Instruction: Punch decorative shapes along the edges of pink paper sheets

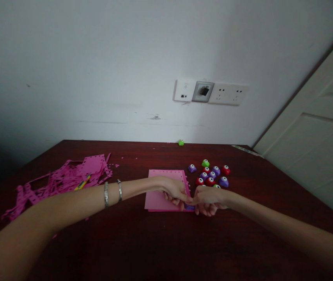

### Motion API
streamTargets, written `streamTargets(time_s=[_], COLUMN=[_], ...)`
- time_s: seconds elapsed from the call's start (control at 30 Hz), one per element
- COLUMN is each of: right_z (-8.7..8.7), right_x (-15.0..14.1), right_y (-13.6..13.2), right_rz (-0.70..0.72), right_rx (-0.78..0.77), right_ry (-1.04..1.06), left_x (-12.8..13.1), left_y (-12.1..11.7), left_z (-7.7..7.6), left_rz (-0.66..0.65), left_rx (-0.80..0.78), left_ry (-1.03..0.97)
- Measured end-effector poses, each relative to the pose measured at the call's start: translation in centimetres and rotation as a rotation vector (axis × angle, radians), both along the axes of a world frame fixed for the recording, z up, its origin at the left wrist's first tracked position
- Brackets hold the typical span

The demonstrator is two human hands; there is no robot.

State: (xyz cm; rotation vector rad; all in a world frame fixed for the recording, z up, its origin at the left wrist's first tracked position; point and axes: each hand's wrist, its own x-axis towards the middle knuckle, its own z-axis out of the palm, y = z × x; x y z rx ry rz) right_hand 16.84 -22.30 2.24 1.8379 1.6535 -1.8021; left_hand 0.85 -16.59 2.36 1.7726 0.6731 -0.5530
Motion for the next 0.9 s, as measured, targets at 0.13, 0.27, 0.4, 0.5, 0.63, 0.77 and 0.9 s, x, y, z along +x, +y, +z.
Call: streamTargets(time_s=[0.13, 0.27, 0.4, 0.5, 0.63, 0.77, 0.9], right_z=[0.3, 0.6, 0.5, 0.3, 1.4, 3.3, 3.4], right_x=[0.0, -0.1, -0.5, -1.0, -1.3, -0.8, -0.1], right_y=[-0.4, -1.2, -2.3, -3.5, -4.8, -5.3, -5.3], right_rz=[-0.007, -0.034, -0.013, 0.009, 0.079, 0.094, 0.251], right_rx=[0.019, 0.140, 0.331, 0.529, 0.911, 1.049, 0.998], right_ry=[-0.003, -0.018, -0.083, -0.173, -0.400, -0.384, -0.180], left_x=[-0.1, -0.5, -1.9, -3.2, -3.9, -3.5, -3.4], left_y=[-0.3, -0.3, 0.7, 1.4, 1.3, 0.7, 1.0], left_z=[0.2, 1.0, 1.6, 1.2, 0.0, -0.8, -1.3], left_rz=[-0.019, 0.009, 0.152, 0.232, 0.175, 0.092, 0.099], left_rx=[0.087, 0.346, 0.560, 0.699, 0.782, 0.790, 0.764], left_ry=[-0.045, -0.172, -0.338, -0.371, -0.290, -0.199, -0.204])
